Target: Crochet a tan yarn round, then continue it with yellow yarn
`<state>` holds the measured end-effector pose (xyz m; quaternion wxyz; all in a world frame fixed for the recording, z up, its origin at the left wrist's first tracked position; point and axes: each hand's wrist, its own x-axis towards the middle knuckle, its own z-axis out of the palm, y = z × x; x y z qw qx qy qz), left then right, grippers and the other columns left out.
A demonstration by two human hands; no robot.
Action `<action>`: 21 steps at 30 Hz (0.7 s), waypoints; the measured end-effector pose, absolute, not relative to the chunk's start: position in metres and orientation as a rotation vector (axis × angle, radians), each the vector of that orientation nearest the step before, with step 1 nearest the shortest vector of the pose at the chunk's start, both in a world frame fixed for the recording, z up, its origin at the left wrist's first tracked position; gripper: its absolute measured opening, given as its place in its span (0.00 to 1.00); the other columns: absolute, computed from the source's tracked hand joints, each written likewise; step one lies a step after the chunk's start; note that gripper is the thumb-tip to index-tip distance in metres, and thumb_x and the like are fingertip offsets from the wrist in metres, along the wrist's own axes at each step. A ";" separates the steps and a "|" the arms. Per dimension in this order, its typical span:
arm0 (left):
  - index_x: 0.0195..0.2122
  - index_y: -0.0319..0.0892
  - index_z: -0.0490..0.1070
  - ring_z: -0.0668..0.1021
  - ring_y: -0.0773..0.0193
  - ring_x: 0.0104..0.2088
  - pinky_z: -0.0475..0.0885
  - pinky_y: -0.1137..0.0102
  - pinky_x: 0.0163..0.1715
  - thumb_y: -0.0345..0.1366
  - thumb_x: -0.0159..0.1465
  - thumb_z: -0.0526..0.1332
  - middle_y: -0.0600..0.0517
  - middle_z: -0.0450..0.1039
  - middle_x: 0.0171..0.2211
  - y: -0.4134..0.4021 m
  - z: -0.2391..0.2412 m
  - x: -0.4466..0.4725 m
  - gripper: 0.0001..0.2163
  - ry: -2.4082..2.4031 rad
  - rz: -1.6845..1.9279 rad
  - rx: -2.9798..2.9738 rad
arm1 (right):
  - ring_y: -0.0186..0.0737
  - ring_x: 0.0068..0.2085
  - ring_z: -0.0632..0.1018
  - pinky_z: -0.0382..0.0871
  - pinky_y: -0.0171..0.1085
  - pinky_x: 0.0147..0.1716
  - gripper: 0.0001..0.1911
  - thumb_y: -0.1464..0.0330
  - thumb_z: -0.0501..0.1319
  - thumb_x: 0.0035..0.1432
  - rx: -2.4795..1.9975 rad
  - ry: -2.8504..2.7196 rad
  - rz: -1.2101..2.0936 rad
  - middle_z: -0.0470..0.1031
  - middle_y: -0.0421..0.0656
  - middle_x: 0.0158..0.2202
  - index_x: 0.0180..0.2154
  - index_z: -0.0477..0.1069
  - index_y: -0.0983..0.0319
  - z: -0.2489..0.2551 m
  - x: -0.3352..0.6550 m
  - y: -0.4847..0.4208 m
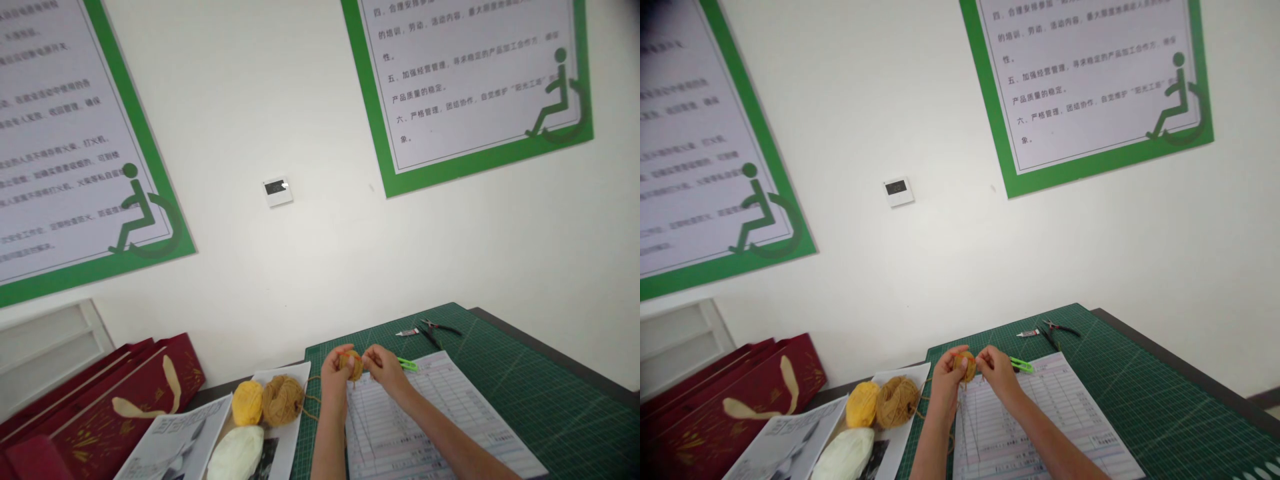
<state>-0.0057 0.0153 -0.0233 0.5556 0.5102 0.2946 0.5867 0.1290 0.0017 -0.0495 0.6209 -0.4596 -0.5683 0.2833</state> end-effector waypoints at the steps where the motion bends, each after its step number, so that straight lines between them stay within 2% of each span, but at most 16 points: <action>1: 0.38 0.38 0.77 0.75 0.65 0.25 0.68 0.71 0.28 0.36 0.45 0.73 0.50 0.77 0.26 0.015 -0.023 -0.005 0.18 0.692 1.402 1.185 | 0.32 0.18 0.69 0.61 0.32 0.18 0.13 0.57 0.57 0.53 -1.054 -1.291 0.662 0.69 0.36 0.18 0.25 0.64 0.60 -0.050 0.128 0.002; 5: 0.39 0.37 0.74 0.76 0.65 0.23 0.68 0.71 0.26 0.37 0.41 0.75 0.49 0.78 0.25 0.014 -0.022 -0.003 0.23 0.713 1.447 1.050 | 0.30 0.15 0.65 0.57 0.30 0.15 0.16 0.54 0.57 0.51 -1.021 -1.260 0.784 0.67 0.34 0.16 0.25 0.64 0.60 -0.052 0.124 0.003; 9: 0.33 0.37 0.74 0.77 0.64 0.25 0.70 0.70 0.28 0.37 0.39 0.76 0.48 0.78 0.26 0.016 -0.021 -0.003 0.21 0.702 1.500 0.971 | 0.28 0.13 0.62 0.54 0.30 0.13 0.16 0.53 0.56 0.51 -1.033 -1.254 0.873 0.68 0.35 0.17 0.25 0.63 0.60 -0.054 0.124 0.003; 12: 0.31 0.36 0.75 0.78 0.63 0.26 0.71 0.69 0.30 0.37 0.39 0.76 0.48 0.79 0.27 0.017 -0.022 -0.003 0.19 0.677 1.507 0.960 | 0.29 0.14 0.64 0.54 0.29 0.14 0.15 0.56 0.54 0.54 -1.049 -1.285 0.798 0.69 0.36 0.18 0.25 0.63 0.60 -0.053 0.127 0.002; 17: 0.32 0.36 0.76 0.76 0.65 0.24 0.69 0.71 0.28 0.38 0.40 0.76 0.48 0.78 0.26 0.017 -0.024 -0.003 0.19 0.703 1.467 1.036 | 0.32 0.17 0.67 0.58 0.31 0.16 0.12 0.58 0.57 0.53 -1.069 -1.264 0.697 0.68 0.35 0.19 0.27 0.65 0.60 -0.046 0.130 -0.001; 21: 0.32 0.36 0.76 0.76 0.65 0.25 0.69 0.72 0.28 0.38 0.41 0.75 0.48 0.78 0.26 0.017 -0.026 -0.002 0.18 0.745 1.463 1.102 | 0.35 0.23 0.73 0.65 0.33 0.24 0.07 0.64 0.61 0.50 -1.079 -1.335 0.602 0.73 0.39 0.22 0.26 0.68 0.61 -0.044 0.130 -0.004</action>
